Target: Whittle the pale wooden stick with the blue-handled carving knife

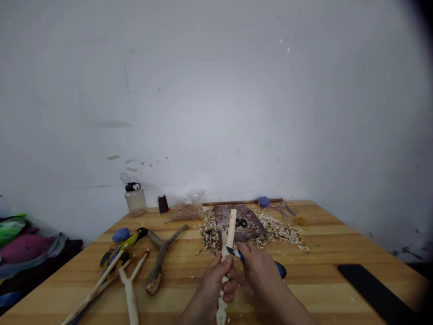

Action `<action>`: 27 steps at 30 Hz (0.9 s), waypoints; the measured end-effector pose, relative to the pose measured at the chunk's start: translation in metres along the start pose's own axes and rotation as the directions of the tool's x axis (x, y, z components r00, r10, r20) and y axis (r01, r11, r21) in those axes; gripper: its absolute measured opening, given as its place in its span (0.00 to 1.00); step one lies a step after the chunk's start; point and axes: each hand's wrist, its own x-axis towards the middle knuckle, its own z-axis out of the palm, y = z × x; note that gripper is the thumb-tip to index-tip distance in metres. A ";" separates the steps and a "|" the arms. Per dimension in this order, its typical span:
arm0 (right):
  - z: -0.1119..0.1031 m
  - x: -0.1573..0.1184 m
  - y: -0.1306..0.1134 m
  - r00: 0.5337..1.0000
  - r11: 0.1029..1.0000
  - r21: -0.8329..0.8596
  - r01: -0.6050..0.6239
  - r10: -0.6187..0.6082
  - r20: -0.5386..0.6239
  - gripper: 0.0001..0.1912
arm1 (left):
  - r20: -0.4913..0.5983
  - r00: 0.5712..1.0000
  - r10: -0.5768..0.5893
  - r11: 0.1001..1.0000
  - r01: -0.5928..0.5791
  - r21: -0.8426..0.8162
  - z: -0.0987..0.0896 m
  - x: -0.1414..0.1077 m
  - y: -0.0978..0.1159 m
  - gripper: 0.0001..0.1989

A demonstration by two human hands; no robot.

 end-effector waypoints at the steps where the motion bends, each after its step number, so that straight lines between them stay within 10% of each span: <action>1: 0.000 0.000 0.000 1.000 1.000 -0.011 -0.005 0.005 0.000 0.12 | -0.008 1.000 -0.001 1.000 0.001 0.016 0.000 0.000 -0.001 0.25; 11: 0.014 0.003 -0.006 0.987 0.994 -0.096 -0.058 0.043 -0.155 0.11 | -0.082 0.988 0.127 0.984 -0.115 0.139 0.005 0.007 -0.019 0.26; 16: 0.010 0.004 -0.011 0.991 0.982 0.168 -0.084 0.100 -0.090 0.10 | -0.099 0.979 0.176 0.983 -0.169 0.077 0.007 0.005 -0.019 0.23; 21: 0.006 0.005 0.000 0.999 0.728 0.686 -0.007 -0.021 0.032 0.12 | 0.035 0.998 0.048 0.996 -0.046 -0.076 0.002 0.003 -0.008 0.22; 27: 0.012 0.006 0.012 0.997 0.502 0.862 -0.066 0.070 0.036 0.07 | 0.105 0.994 -0.005 0.988 0.021 -0.152 0.001 0.001 -0.003 0.21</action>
